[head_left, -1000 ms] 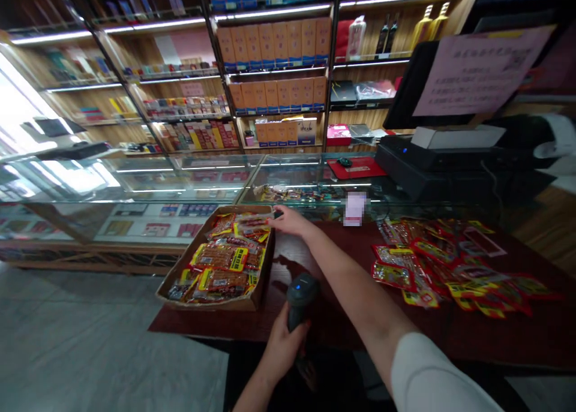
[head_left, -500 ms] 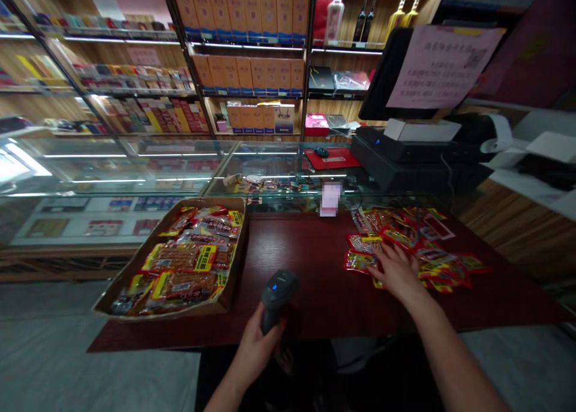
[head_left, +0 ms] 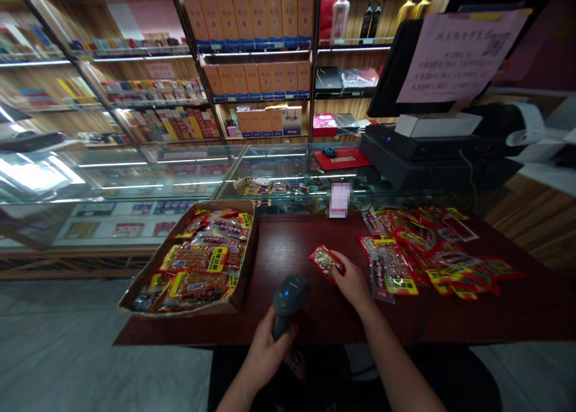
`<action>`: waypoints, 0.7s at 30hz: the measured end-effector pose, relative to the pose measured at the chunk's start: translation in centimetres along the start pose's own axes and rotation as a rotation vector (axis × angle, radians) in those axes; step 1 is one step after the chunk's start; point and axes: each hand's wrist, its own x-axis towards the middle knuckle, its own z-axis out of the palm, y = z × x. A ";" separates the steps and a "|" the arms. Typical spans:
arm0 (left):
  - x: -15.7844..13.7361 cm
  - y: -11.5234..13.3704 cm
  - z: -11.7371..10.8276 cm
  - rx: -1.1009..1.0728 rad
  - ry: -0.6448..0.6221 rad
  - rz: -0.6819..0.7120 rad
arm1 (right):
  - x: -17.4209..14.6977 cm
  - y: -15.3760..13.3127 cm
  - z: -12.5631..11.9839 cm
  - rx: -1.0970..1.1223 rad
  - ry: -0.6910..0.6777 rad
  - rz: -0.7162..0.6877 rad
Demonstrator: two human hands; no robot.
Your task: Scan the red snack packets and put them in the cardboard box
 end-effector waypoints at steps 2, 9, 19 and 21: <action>-0.1 0.2 -0.1 0.019 -0.020 0.005 | -0.2 0.7 0.3 0.119 0.032 0.035; -0.1 0.3 -0.4 0.065 -0.096 -0.001 | 0.5 0.7 -0.4 0.858 0.166 0.293; -0.2 0.5 -0.4 0.097 -0.105 -0.005 | 0.1 -0.1 0.1 1.008 0.030 0.383; -0.2 0.7 -0.4 0.111 -0.102 0.000 | 0.1 -0.3 0.4 1.006 0.055 0.379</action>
